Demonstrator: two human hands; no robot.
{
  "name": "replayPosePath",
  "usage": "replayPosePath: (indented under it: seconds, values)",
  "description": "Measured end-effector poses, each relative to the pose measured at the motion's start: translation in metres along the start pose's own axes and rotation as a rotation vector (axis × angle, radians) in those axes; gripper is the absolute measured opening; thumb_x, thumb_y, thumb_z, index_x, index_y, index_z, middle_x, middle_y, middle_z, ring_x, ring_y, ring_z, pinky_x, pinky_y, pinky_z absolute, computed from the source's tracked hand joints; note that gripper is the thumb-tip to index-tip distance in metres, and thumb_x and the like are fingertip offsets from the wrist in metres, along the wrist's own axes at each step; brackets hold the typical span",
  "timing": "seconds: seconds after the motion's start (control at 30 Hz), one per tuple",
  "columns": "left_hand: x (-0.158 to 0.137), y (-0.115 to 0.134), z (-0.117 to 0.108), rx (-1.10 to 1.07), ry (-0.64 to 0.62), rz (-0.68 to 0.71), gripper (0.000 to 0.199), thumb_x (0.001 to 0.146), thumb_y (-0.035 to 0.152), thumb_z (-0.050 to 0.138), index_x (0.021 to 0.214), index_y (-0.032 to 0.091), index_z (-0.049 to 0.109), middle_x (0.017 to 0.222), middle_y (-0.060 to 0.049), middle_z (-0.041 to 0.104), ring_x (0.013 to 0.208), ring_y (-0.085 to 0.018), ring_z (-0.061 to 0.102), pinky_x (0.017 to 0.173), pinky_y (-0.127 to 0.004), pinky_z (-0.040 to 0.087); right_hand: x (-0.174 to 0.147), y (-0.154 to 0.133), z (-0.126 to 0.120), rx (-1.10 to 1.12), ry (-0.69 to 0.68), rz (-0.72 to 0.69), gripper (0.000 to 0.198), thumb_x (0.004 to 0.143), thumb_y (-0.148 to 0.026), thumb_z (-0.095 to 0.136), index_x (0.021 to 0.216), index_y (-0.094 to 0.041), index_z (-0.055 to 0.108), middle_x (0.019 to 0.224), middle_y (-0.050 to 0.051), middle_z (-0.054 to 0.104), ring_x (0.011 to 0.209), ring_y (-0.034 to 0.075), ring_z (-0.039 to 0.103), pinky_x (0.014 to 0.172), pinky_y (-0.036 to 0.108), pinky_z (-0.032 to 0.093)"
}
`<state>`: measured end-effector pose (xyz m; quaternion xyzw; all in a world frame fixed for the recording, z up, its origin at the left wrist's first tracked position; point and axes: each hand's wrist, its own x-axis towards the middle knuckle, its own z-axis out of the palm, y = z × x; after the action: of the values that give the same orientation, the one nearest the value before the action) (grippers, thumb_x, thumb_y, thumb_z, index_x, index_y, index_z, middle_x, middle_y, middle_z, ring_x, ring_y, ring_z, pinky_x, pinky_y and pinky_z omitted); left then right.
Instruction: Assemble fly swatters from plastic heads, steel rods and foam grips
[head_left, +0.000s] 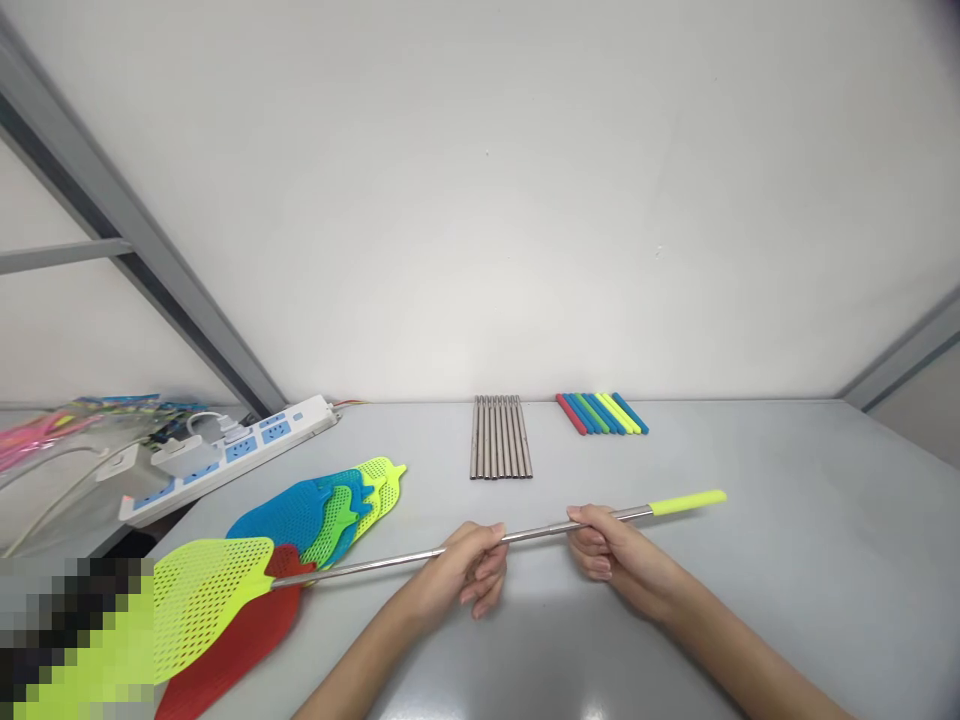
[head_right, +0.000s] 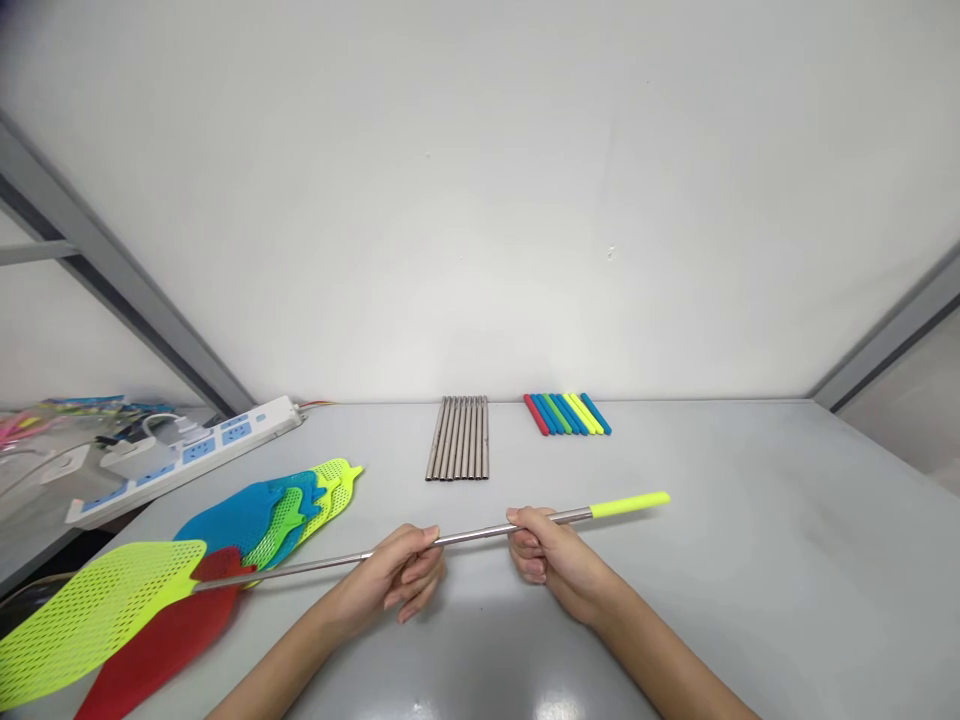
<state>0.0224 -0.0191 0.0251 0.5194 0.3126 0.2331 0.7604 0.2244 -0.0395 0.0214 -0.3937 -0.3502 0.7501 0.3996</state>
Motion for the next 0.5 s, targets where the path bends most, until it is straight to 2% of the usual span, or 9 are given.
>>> replayPosePath:
  seconds: [0.33, 0.5]
  values:
    - [-0.0029, 0.0026, -0.0084, 0.008, 0.058, 0.019, 0.041, 0.078, 0.036, 0.035, 0.04, 0.019, 0.028, 0.027, 0.007, 0.021, 0.029, -0.008, 0.031, 0.041, -0.022, 0.025, -0.0018, -0.0065, -0.0038, -0.065, 0.014, 0.013, 0.037, 0.074, -0.034, 0.046, 0.049, -0.018, 0.023, 0.047, -0.006, 0.018, 0.043, 0.007, 0.018, 0.045, 0.026, 0.011]
    - [0.0002, -0.0002, -0.0065, 0.024, 0.096, 0.032, 0.045, 0.077, 0.038, 0.036, 0.038, 0.016, 0.039, 0.026, 0.007, 0.019, 0.029, -0.008, 0.03, 0.04, -0.022, 0.024, 0.0004, -0.004, -0.0051, 0.016, -0.004, 0.052, 0.036, 0.073, -0.036, 0.047, 0.051, -0.018, 0.026, 0.05, -0.006, 0.019, 0.043, 0.007, 0.021, 0.045, 0.025, 0.014]
